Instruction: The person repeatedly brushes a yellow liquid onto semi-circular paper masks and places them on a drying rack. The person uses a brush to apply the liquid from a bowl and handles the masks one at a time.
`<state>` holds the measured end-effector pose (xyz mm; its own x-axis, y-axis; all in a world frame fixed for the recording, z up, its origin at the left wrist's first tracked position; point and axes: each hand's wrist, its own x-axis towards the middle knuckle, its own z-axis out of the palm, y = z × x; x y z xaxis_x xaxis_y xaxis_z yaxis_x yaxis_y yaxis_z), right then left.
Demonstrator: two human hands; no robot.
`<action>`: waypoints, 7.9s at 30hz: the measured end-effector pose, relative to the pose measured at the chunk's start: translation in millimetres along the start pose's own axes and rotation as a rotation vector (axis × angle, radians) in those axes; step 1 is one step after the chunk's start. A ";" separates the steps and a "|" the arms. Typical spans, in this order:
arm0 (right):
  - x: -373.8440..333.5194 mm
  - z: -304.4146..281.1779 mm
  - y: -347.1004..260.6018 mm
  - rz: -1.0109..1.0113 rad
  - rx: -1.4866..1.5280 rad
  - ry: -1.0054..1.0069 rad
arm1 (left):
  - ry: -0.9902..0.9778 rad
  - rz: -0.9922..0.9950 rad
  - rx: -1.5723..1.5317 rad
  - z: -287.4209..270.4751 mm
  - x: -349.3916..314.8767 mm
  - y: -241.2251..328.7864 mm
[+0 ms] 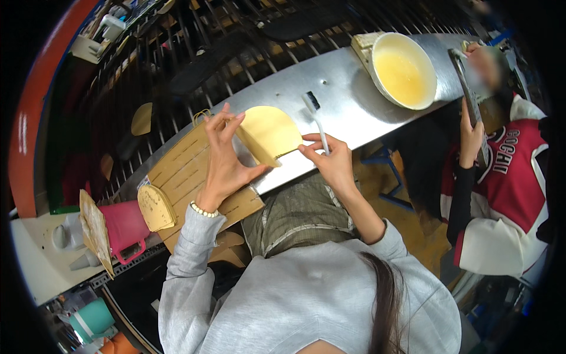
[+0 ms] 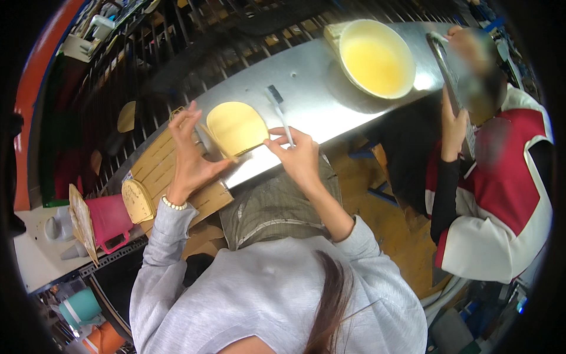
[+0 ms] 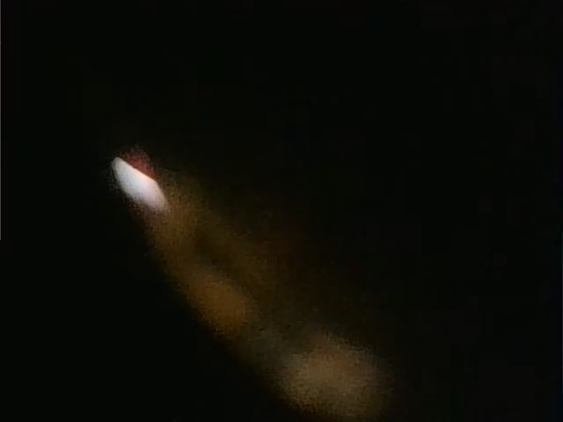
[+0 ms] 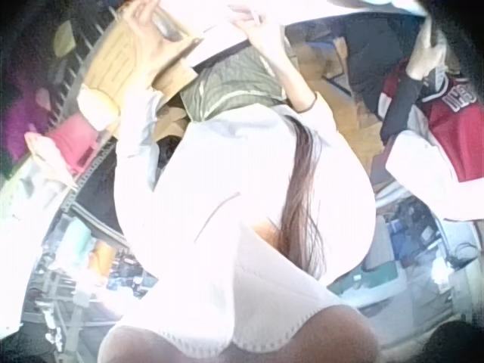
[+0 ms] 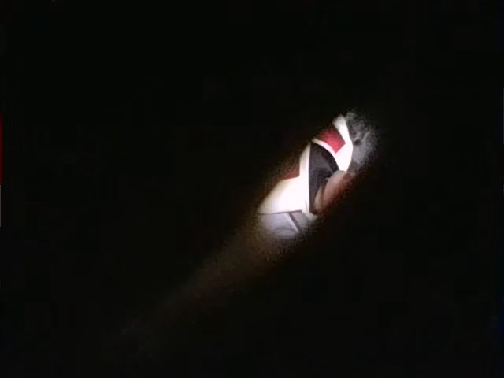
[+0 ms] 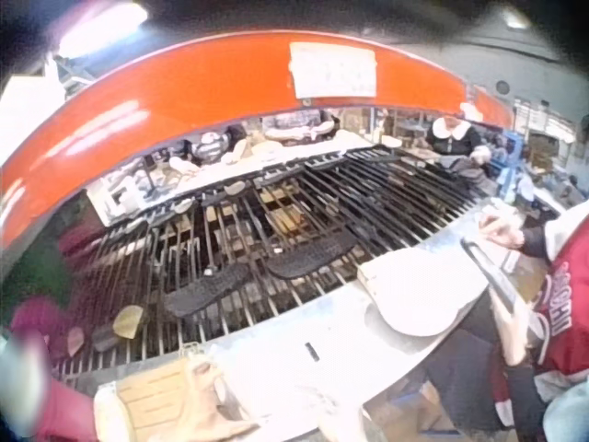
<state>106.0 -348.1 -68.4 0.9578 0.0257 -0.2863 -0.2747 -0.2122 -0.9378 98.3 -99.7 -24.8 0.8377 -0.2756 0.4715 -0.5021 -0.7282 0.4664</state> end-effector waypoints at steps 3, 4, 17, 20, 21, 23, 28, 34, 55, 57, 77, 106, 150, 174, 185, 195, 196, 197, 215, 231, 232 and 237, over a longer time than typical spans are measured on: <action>0.6 2.7 6.4 -0.031 0.015 -0.010 | 0.165 -0.208 -0.494 -10.8 -15.8 -4.1; 1.7 1.5 14.6 -0.055 0.026 0.007 | 0.192 -0.324 -0.642 -19.0 -14.4 -3.1; 60.5 -29.1 17.2 -0.375 -0.023 0.171 | -0.410 -0.342 0.386 -51.0 160.5 -174.0; 57.3 -26.1 17.6 -0.403 -0.114 0.175 | -0.473 -0.513 0.466 -25.7 176.0 -222.7; 54.7 -28.9 17.1 -0.405 -0.122 0.171 | -0.499 -0.560 0.481 -13.5 185.2 -231.4; 50.4 -31.9 12.8 -0.346 -0.091 0.181 | -0.544 -0.637 0.486 -1.1 202.0 -237.2; 48.1 -33.6 12.4 -0.331 -0.063 0.184 | -0.521 -0.578 0.412 12.7 191.4 -283.0; 48.7 -36.7 11.6 -0.310 -0.048 0.175 | -0.490 -0.406 0.071 11.8 186.1 -273.0; 49.2 -38.7 18.4 -0.289 0.014 0.150 | -0.442 -0.424 0.161 9.7 181.0 -272.3; 50.2 -39.3 17.3 -0.297 0.020 0.146 | -0.437 -0.417 0.185 10.3 180.9 -272.8; 48.9 -40.7 18.1 -0.273 0.019 0.137 | -0.216 -0.254 0.105 10.8 172.3 -260.2; 47.5 -38.8 24.3 -0.231 0.045 0.138 | -0.655 -0.383 0.699 45.8 225.9 -217.9; -2.2 -68.7 -0.8 -0.349 0.201 0.072 | -0.154 -0.096 -2.183 -84.0 160.9 36.8; -6.3 -56.8 6.6 -0.315 0.248 -0.070 | 0.867 -0.709 -1.577 -3.2 -31.9 71.4; -34.2 -136.0 -16.4 -0.369 0.150 0.169 | 0.558 -0.557 -1.505 -3.7 -18.1 82.4; -44.2 -194.1 -30.4 -0.284 0.098 0.569 | 0.792 -0.725 -1.254 -5.3 -18.1 74.3; -39.2 -191.6 -25.8 -0.322 0.065 0.528 | 0.837 -0.737 -1.202 -5.3 -13.4 79.0; -37.2 -188.7 -15.9 -0.346 0.040 0.496 | 0.781 -0.709 -1.260 0.9 -30.7 56.6; -27.3 -162.5 -31.9 -0.351 0.089 0.329 | 0.692 -0.768 -1.338 8.1 -40.6 36.3; -24.9 -189.8 -35.2 -0.364 0.020 0.478 | 0.652 -0.627 -1.221 2.7 -17.8 62.5; -27.1 -199.5 -35.2 -0.411 -0.026 0.548 | 0.602 -0.594 -1.251 -5.3 -19.9 65.8; -24.1 -263.7 -59.4 -0.520 -0.590 0.895 | 0.616 -0.427 -1.237 -9.9 -24.2 63.2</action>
<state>121.5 -593.7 45.9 0.7262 -0.3994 0.5595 0.0209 -0.8007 -0.5987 44.2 -132.9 0.7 0.9047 0.3610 0.2261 -0.3700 0.4030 0.8371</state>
